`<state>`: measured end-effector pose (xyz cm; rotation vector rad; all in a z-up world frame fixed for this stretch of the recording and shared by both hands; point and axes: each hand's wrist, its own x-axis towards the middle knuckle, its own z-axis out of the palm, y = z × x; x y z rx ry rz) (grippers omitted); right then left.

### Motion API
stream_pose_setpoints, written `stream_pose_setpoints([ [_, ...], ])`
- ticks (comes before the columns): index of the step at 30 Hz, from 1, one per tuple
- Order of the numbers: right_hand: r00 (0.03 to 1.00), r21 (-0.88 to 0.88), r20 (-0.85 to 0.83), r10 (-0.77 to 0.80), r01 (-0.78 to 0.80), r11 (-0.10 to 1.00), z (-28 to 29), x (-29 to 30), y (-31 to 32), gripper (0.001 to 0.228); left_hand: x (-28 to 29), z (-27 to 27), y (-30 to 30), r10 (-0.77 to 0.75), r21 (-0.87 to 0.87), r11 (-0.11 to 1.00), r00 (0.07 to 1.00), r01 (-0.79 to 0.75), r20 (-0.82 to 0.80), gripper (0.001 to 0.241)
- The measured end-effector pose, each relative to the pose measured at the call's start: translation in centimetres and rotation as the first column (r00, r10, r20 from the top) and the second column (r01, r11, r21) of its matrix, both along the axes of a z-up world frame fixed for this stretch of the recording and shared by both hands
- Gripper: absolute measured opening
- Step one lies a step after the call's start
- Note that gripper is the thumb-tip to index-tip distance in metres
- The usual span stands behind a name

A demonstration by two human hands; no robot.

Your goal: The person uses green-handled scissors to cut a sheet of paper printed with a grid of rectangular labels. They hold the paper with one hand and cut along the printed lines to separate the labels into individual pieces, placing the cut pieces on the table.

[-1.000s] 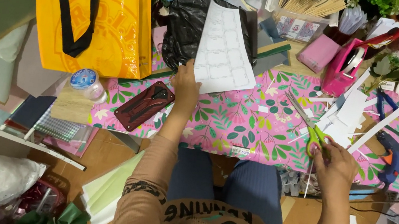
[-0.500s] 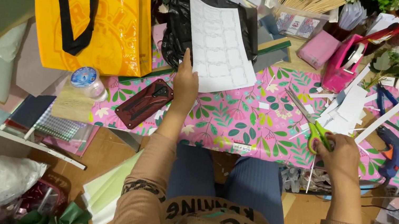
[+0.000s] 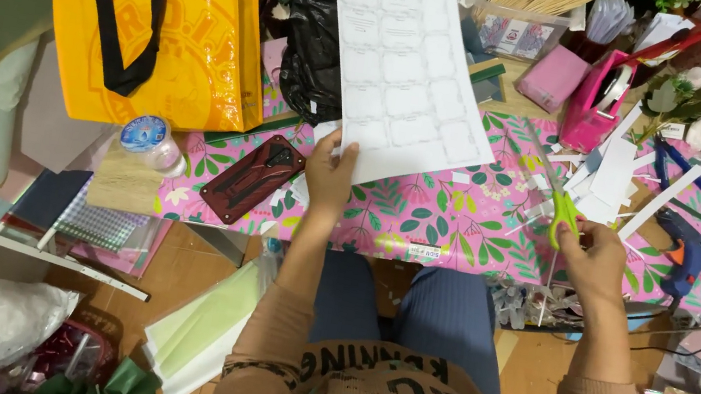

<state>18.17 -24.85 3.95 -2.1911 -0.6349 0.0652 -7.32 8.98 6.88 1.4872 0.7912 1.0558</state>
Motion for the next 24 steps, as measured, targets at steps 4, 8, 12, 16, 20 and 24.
stream_pose_setpoints([
  [4,0.919,0.423,-0.390,0.054,0.127,0.897,-0.4,-3.4,3.2,0.026,1.5,-3.3,-2.1,-0.034,-0.087,0.995,0.992,0.045,0.125,0.031],
  [8,0.801,0.654,-0.554,0.226,0.251,0.713,-2.2,-4.4,7.7,0.030,3.1,-6.1,-3.3,-0.066,-0.105,0.991,0.980,0.086,0.187,0.028],
  [12,0.817,0.738,-0.531,0.224,0.316,0.596,-2.1,-5.7,11.4,0.031,3.5,-6.6,-3.2,-0.033,-0.085,0.995,0.991,0.044,0.130,0.025],
  [16,0.830,0.759,-0.510,0.226,0.310,0.573,-0.8,-6.2,11.8,0.033,3.5,-6.9,-3.2,-0.023,-0.094,0.995,0.991,0.035,0.130,0.025],
  [20,0.837,0.783,-0.492,0.241,0.304,0.543,-0.4,-6.6,11.4,0.036,3.4,-6.2,-3.6,-0.026,-0.093,0.995,0.989,0.040,0.145,0.023],
  [24,0.833,0.790,-0.495,0.247,0.313,0.528,2.2,-7.9,11.7,0.035,3.5,-6.1,-3.7,-0.067,-0.051,0.996,0.988,0.074,0.141,0.023],
])
